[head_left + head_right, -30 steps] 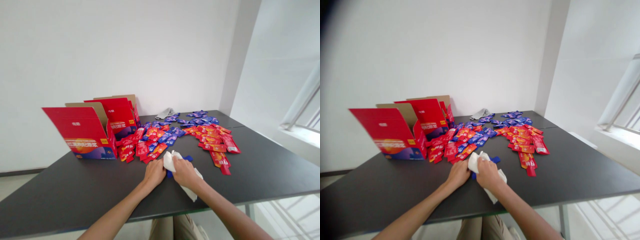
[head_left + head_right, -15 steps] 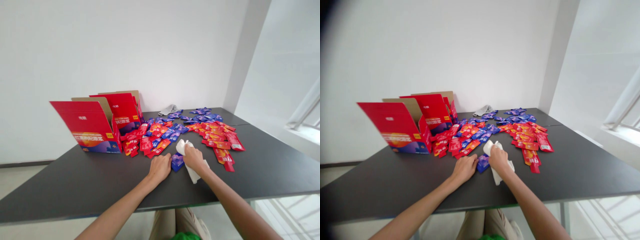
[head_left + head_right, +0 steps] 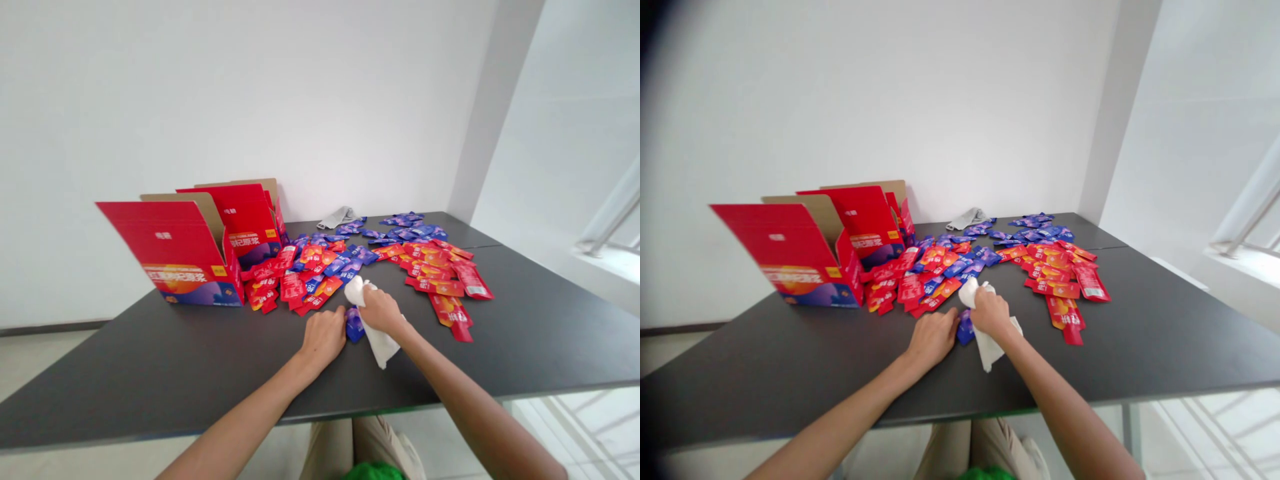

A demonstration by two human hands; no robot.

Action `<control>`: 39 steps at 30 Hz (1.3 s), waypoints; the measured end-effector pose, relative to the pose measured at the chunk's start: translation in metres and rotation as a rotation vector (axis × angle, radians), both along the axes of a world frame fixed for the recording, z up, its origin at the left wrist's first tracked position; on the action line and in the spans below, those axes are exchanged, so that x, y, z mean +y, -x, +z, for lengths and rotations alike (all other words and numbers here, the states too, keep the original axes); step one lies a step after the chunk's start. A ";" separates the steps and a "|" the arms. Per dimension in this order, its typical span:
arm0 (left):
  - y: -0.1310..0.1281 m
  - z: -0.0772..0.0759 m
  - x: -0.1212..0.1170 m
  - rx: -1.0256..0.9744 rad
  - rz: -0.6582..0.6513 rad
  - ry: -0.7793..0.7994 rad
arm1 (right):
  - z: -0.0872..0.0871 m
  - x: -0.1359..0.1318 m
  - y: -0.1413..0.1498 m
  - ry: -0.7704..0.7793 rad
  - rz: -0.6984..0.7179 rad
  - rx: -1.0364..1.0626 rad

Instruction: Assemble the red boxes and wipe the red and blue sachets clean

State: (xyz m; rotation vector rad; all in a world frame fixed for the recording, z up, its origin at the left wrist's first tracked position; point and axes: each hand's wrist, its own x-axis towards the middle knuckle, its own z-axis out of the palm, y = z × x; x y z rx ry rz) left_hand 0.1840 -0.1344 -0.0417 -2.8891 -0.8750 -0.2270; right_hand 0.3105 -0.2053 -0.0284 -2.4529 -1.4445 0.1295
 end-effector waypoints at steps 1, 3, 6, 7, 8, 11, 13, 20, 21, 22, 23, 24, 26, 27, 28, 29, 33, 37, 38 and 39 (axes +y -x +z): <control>0.000 0.000 -0.001 0.007 -0.002 -0.006 | 0.000 0.000 0.000 0.005 0.026 0.004; 0.001 0.001 -0.002 0.011 -0.006 -0.019 | 0.001 0.000 0.000 0.016 0.053 0.010; 0.001 0.002 -0.003 0.006 0.002 -0.034 | 0.001 -0.002 -0.005 0.025 -0.006 -0.003; 0.001 0.002 -0.003 0.007 0.004 -0.036 | 0.001 -0.003 -0.006 0.024 -0.024 -0.010; 0.001 0.002 -0.003 0.008 0.002 -0.037 | 0.000 -0.004 -0.006 0.020 -0.028 -0.016; 0.002 0.001 -0.001 0.019 -0.020 -0.048 | -0.003 -0.007 0.002 -0.002 0.037 -0.023; 0.002 0.001 -0.001 0.021 -0.027 -0.057 | -0.006 -0.008 0.006 -0.017 0.058 -0.026; 0.000 0.007 -0.007 0.021 -0.002 -0.047 | -0.009 -0.007 -0.003 -0.136 0.002 -0.081; -0.001 0.008 -0.008 0.027 0.007 -0.034 | -0.009 -0.009 0.001 -0.153 0.033 -0.086; -0.001 0.010 -0.009 0.036 0.018 -0.017 | -0.011 -0.012 0.007 -0.164 0.068 -0.089; -0.001 0.011 -0.010 0.047 0.031 0.003 | -0.013 -0.015 0.013 -0.175 0.097 -0.091; -0.002 0.012 -0.011 0.058 0.044 0.024 | -0.015 -0.018 0.019 -0.190 0.114 -0.092; -0.002 0.013 -0.012 0.073 0.064 0.051 | -0.018 -0.021 0.024 -0.216 0.112 -0.090; -0.002 0.013 -0.012 0.073 0.064 0.052 | -0.018 -0.021 0.023 -0.215 0.102 -0.084; -0.002 0.013 -0.011 0.070 0.059 0.044 | -0.018 -0.020 0.020 -0.206 0.087 -0.075; -0.002 0.012 -0.011 0.062 0.053 0.030 | -0.016 -0.018 0.015 -0.188 0.067 -0.067; -0.002 0.010 -0.009 0.043 0.042 0.003 | -0.010 -0.010 0.003 -0.135 -0.031 -0.053; -0.001 0.012 -0.008 0.068 0.067 0.055 | -0.009 -0.009 0.014 -0.109 0.039 -0.041; 0.000 0.012 -0.008 0.068 0.068 0.059 | -0.009 -0.009 0.015 -0.105 0.045 -0.037; 0.000 0.013 -0.009 0.065 0.069 0.058 | -0.009 -0.009 0.015 -0.102 0.033 -0.033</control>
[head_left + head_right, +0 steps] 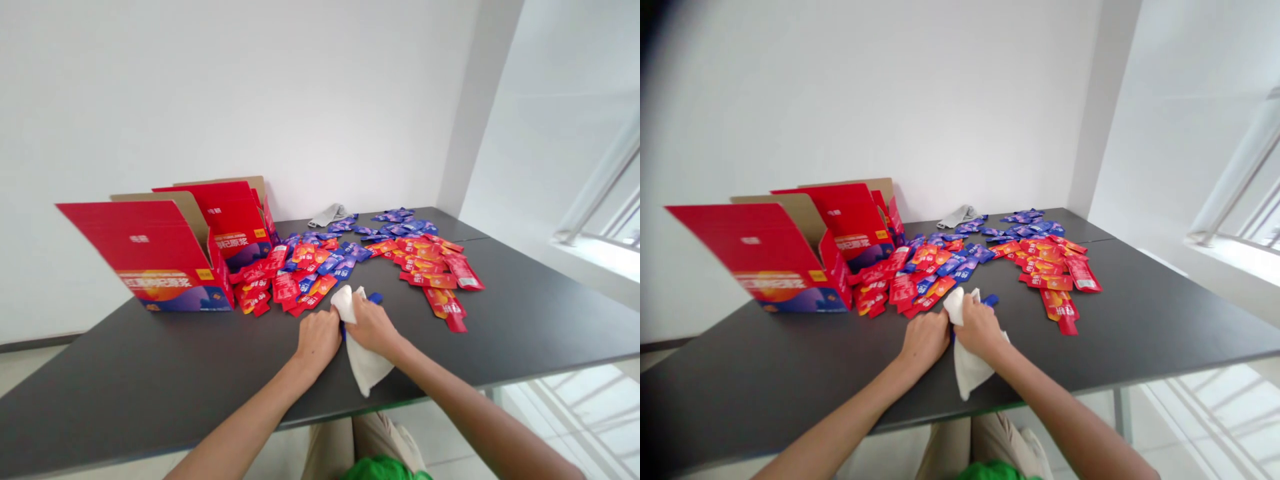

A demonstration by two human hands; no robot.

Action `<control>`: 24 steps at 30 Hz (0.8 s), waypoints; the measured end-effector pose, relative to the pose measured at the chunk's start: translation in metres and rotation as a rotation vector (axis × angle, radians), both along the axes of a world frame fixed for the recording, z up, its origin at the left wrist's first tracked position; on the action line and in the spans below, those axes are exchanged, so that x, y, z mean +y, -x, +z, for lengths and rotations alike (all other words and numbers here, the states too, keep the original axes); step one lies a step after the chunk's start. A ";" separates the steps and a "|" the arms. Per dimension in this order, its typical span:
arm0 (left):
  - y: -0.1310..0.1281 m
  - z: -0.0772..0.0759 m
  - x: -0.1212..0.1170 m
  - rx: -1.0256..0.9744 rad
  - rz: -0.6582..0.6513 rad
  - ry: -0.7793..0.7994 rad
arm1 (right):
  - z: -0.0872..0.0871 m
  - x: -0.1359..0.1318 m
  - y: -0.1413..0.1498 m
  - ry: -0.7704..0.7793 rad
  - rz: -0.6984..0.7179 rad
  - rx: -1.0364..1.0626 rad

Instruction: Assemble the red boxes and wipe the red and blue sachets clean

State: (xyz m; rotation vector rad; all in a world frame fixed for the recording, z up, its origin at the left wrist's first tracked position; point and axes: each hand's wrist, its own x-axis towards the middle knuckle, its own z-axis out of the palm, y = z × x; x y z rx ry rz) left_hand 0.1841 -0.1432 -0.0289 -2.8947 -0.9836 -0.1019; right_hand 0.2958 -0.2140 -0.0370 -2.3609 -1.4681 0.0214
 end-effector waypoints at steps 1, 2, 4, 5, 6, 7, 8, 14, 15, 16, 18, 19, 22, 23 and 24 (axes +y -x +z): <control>0.000 0.001 -0.001 -0.001 0.003 -0.002 | 0.000 0.000 -0.002 0.002 -0.024 0.004; 0.000 0.001 -0.001 -0.001 0.007 -0.003 | 0.001 0.000 -0.004 0.005 -0.048 0.008; 0.000 0.002 -0.002 0.004 0.009 -0.006 | 0.001 0.000 -0.007 0.012 -0.058 0.020; 0.001 0.002 -0.002 0.008 0.006 -0.006 | 0.001 0.000 -0.007 0.015 -0.034 0.029; 0.001 0.002 -0.002 0.010 0.002 -0.006 | 0.000 0.000 -0.007 0.016 0.001 0.038; 0.001 0.002 -0.002 0.009 -0.001 -0.006 | 0.000 -0.001 -0.006 0.017 0.036 0.049; 0.001 0.002 -0.002 0.007 -0.001 -0.007 | 0.000 -0.001 -0.005 0.017 0.059 0.060; 0.002 -0.002 0.001 -0.004 -0.039 -0.057 | -0.001 0.003 -0.015 0.009 -0.004 0.118; 0.002 -0.003 0.002 0.001 -0.046 -0.056 | -0.002 0.003 -0.016 0.010 0.020 0.135; 0.003 -0.004 0.003 0.003 -0.050 -0.056 | -0.002 0.004 -0.016 0.011 0.051 0.153; 0.004 -0.006 0.005 -0.001 -0.062 -0.066 | -0.003 0.005 -0.017 0.008 0.093 0.185; 0.004 -0.006 0.005 -0.007 -0.068 -0.077 | -0.003 0.005 -0.018 0.006 0.091 0.196; 0.004 -0.007 0.005 -0.017 -0.072 -0.096 | -0.001 0.006 -0.024 0.003 0.031 0.213; 0.004 -0.006 0.005 -0.010 -0.068 -0.090 | 0.000 0.006 -0.025 0.001 0.028 0.219; 0.004 -0.006 0.005 -0.002 -0.062 -0.080 | 0.001 0.006 -0.025 -0.002 0.043 0.225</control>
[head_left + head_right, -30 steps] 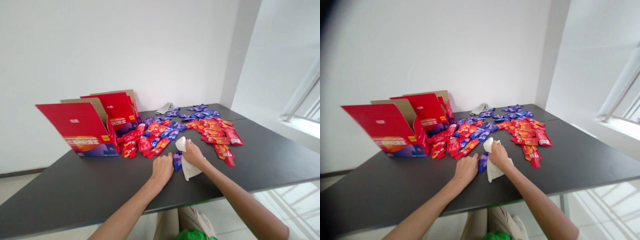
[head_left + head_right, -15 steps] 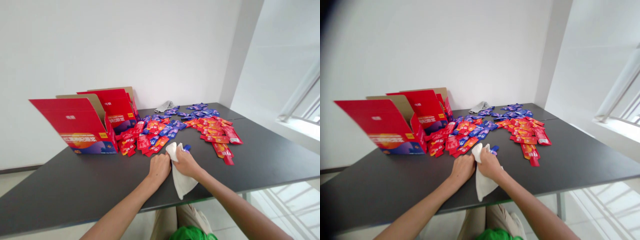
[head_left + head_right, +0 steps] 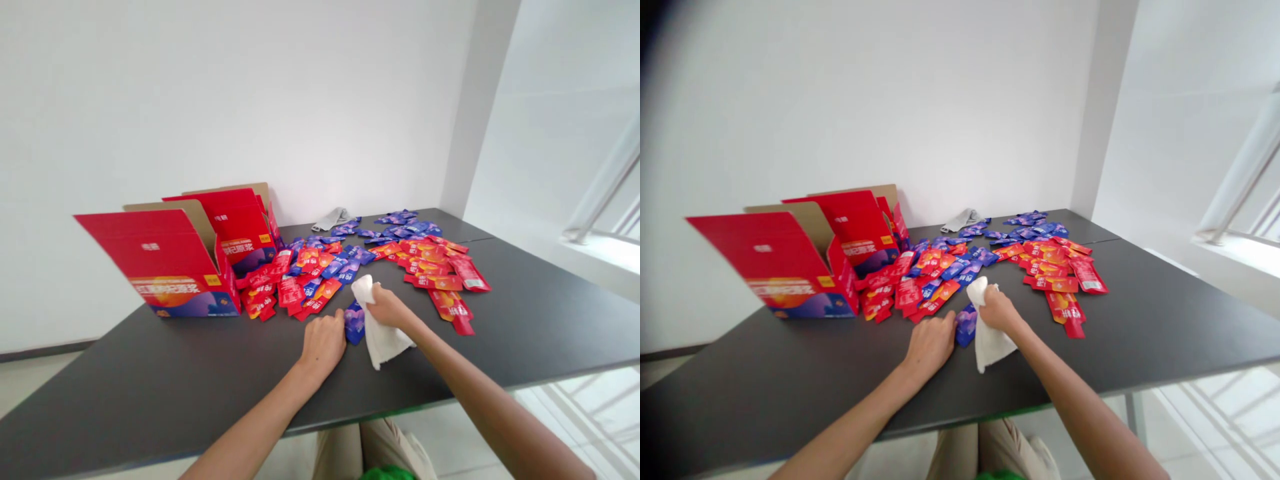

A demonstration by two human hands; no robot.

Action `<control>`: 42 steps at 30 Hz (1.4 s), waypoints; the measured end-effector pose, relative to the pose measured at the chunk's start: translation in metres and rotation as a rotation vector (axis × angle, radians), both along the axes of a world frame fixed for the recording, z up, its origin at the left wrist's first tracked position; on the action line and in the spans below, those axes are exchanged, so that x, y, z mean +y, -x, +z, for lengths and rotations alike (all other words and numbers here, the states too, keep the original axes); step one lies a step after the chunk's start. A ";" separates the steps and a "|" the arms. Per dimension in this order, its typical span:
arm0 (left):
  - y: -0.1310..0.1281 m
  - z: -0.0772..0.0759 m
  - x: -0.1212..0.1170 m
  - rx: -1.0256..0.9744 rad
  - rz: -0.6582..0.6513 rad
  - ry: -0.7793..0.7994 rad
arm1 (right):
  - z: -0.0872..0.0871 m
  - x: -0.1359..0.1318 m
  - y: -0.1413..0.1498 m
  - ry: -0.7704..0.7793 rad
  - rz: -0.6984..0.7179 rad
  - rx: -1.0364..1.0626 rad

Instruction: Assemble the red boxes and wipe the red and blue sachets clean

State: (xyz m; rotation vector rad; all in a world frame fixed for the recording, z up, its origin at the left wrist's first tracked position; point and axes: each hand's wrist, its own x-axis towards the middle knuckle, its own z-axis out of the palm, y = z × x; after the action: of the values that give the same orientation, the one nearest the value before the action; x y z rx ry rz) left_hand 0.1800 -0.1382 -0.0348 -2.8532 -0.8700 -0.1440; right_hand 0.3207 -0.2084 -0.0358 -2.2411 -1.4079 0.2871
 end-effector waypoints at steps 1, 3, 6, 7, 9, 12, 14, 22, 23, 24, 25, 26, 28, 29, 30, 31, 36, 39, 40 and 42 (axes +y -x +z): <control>0.000 0.000 0.000 0.008 0.008 0.012 | 0.001 0.000 0.001 -0.009 0.028 0.007; 0.000 0.001 0.000 0.014 0.015 0.023 | 0.002 0.000 0.004 -0.028 0.081 0.018; -0.001 0.000 0.001 0.000 0.005 0.003 | 0.002 0.003 0.002 -0.030 0.033 0.006; -0.001 -0.001 0.001 -0.003 -0.005 -0.006 | 0.001 0.004 0.001 -0.023 -0.001 -0.002; -0.002 -0.002 0.002 0.001 -0.014 -0.010 | 0.000 0.006 -0.001 -0.010 -0.026 -0.016; -0.002 -0.003 0.002 0.009 -0.010 -0.008 | -0.004 0.006 0.001 -0.014 0.048 -0.028; -0.002 -0.003 0.003 0.003 -0.016 -0.029 | -0.004 0.006 0.002 -0.016 0.054 -0.045; -0.003 -0.003 0.004 0.017 -0.009 -0.019 | -0.001 0.005 0.016 -0.007 0.067 -0.117; -0.002 -0.004 0.004 0.006 -0.005 -0.020 | -0.002 0.006 0.015 -0.014 0.055 -0.120; -0.002 -0.005 0.005 -0.014 -0.001 -0.025 | -0.003 0.007 0.013 -0.020 0.020 -0.122; -0.002 -0.005 0.006 -0.041 0.009 -0.032 | -0.004 0.008 0.008 -0.025 -0.030 -0.122; -0.001 -0.004 0.008 -0.072 0.025 -0.036 | -0.005 0.009 0.002 -0.028 -0.084 -0.120; 0.003 -0.002 0.014 -0.155 0.075 -0.034 | -0.007 0.008 -0.013 -0.035 -0.181 -0.109; 0.005 0.001 0.019 -0.211 0.103 -0.032 | -0.008 0.007 -0.020 -0.038 -0.214 -0.100; 0.007 0.005 0.025 -0.276 0.133 -0.035 | -0.009 0.005 -0.025 -0.042 -0.236 -0.089; 0.009 0.009 0.031 -0.349 0.162 -0.044 | -0.009 0.004 -0.030 -0.045 -0.251 -0.079; 0.017 0.030 0.073 -0.671 0.322 -0.132 | -0.013 0.002 -0.035 -0.052 -0.259 -0.037; 0.018 0.034 0.096 -0.705 0.409 -0.121 | -0.014 0.004 -0.032 -0.057 -0.238 -0.026; 0.018 0.033 0.102 -0.700 0.417 -0.103 | -0.015 0.005 -0.032 -0.059 -0.231 -0.022; 0.017 0.027 0.109 -0.704 0.383 -0.100 | -0.015 0.005 -0.031 -0.059 -0.218 -0.013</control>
State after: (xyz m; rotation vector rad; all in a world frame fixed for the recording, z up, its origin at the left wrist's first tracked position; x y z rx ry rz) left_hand 0.1627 -0.0291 -0.0076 -2.4760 -1.4475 -1.1436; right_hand 0.3520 -0.2039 -0.0504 -2.3254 -1.1496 0.1557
